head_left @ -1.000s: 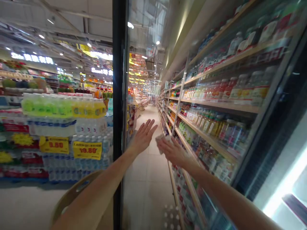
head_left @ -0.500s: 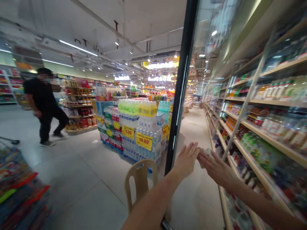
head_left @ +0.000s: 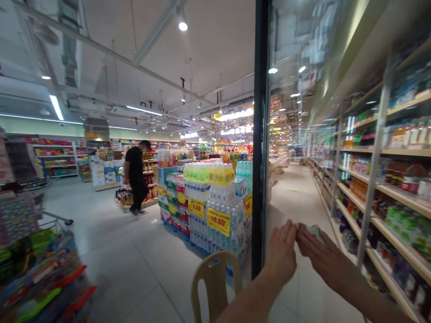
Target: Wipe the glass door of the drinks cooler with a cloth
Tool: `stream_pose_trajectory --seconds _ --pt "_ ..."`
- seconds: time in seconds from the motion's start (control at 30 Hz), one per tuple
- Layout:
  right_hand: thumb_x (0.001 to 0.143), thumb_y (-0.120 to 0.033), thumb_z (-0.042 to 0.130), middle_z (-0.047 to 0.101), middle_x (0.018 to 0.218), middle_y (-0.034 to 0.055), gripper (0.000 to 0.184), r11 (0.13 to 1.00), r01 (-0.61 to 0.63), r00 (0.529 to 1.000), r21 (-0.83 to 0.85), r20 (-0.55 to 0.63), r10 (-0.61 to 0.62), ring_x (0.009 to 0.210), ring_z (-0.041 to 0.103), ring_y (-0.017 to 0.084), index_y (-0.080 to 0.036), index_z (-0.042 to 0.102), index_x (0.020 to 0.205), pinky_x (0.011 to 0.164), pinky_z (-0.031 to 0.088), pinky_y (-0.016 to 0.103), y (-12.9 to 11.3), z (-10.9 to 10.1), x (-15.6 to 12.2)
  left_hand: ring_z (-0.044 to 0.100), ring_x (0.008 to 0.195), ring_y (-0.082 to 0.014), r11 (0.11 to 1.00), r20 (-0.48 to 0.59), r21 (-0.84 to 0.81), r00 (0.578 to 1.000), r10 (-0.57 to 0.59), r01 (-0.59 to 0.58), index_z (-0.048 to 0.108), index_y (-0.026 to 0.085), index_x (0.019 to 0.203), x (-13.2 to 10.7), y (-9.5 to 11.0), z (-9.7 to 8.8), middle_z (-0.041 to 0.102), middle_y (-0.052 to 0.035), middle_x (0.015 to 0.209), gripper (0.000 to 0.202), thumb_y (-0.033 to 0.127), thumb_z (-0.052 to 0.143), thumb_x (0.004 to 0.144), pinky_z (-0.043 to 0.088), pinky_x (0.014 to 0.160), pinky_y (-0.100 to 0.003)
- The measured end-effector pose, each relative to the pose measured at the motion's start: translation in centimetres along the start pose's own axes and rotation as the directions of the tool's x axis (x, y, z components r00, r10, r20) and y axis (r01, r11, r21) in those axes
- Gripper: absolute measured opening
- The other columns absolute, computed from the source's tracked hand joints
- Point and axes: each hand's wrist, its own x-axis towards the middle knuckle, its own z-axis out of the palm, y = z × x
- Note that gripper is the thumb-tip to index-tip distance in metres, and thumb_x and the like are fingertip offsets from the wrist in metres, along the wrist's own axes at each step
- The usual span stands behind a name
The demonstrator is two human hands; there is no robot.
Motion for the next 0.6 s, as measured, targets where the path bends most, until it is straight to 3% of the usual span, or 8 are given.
stream_pose_trajectory --seconds 0.07,0.17,0.27,0.33,0.37,0.4,0.5,0.6 --pt "0.071 -0.008 0.034 0.033 0.143 0.0136 0.074 1.000 0.004 1.000 -0.003 -0.011 -0.004 0.131 0.032 0.023 -0.003 0.011 0.142 0.112 0.019 0.046 -0.3 0.7 0.1 0.027 0.133 -0.0185 0.999 0.044 -0.039 0.999 -0.029 0.030 0.027 0.013 0.137 0.3 0.7 -0.5 0.028 -0.0107 0.145 0.056 0.012 0.034 0.081 0.028 0.109 -0.040" --pt "0.068 -0.006 0.033 0.030 0.145 0.0131 0.077 0.993 0.075 0.997 0.090 0.014 -0.076 0.129 0.036 0.021 -0.001 0.009 0.141 0.112 0.024 0.039 -3.4 1.8 -2.9 0.028 0.132 -0.0201 0.992 0.156 -0.116 0.987 -0.032 0.050 0.032 0.014 0.134 -0.7 1.3 -1.8 0.031 -0.0113 0.143 0.052 0.014 0.034 0.083 0.028 0.108 -0.040" --pt "0.070 -0.003 0.030 0.030 0.145 0.0102 0.074 0.971 0.112 0.985 0.210 0.105 -0.137 0.128 0.038 0.018 -0.003 0.010 0.142 0.112 0.024 0.034 -6.1 1.9 -6.4 0.033 0.130 -0.0177 0.972 0.274 -0.208 0.960 -0.047 0.107 0.036 0.018 0.132 -5.1 -0.6 -2.8 0.038 -0.0084 0.140 0.049 0.016 0.038 0.083 0.027 0.108 -0.038" --pt "0.074 -0.003 0.028 0.032 0.144 0.0097 0.071 0.957 0.135 0.970 0.256 0.162 -0.180 0.128 0.038 0.017 -0.004 0.010 0.142 0.114 0.018 0.035 -6.5 1.7 -7.4 0.041 0.124 -0.0143 0.951 0.502 -0.221 0.861 -0.080 0.217 0.040 0.024 0.129 -10.1 -3.7 -3.0 0.046 -0.0023 0.134 0.047 0.020 0.043 0.082 0.029 0.107 -0.032" --pt "0.075 -0.003 0.028 0.034 0.143 0.0098 0.069 0.951 0.149 0.961 0.271 0.188 -0.204 0.128 0.037 0.017 -0.004 0.011 0.142 0.114 0.016 0.036 -6.4 1.5 -7.4 0.045 0.120 -0.0124 0.930 0.629 -0.151 0.758 -0.170 0.334 0.044 0.029 0.126 -12.9 -5.7 -3.1 0.051 0.0021 0.130 0.046 0.022 0.046 0.081 0.031 0.106 -0.028" --pt "0.076 -0.003 0.028 0.035 0.143 0.0098 0.067 0.948 0.154 0.952 0.279 0.214 -0.218 0.129 0.037 0.018 -0.004 0.013 0.142 0.115 0.013 0.037 -6.2 1.4 -7.2 0.052 0.113 -0.0140 0.905 0.673 -0.088 0.694 -0.254 0.417 0.049 0.028 0.121 -15.7 -8.0 -3.1 0.057 0.0011 0.123 0.043 0.022 0.050 0.078 0.036 0.101 -0.028" --pt "0.078 -0.003 0.026 0.039 0.141 0.0084 0.062 0.955 0.109 0.943 0.275 0.276 -0.187 0.130 0.035 0.019 -0.008 0.022 0.140 0.114 0.015 0.040 -5.7 0.9 -6.7 0.058 0.104 -0.0228 0.789 0.648 0.106 0.560 -0.516 0.605 0.058 0.017 0.110 -23.1 -16.0 -2.6 0.063 -0.0077 0.111 0.038 0.017 0.052 0.073 0.045 0.092 -0.036" --pt "0.079 -0.006 0.026 0.042 0.139 0.0039 0.059 0.965 0.049 0.962 0.259 0.248 -0.115 0.129 0.037 0.018 -0.016 0.034 0.137 0.111 0.024 0.041 -6.1 0.7 -8.0 0.051 0.114 -0.0258 0.632 0.480 0.250 0.474 -0.739 0.733 0.054 0.014 0.114 -27.5 -24.3 -1.0 0.060 -0.0089 0.116 0.040 0.014 0.042 0.076 0.039 0.097 -0.039"
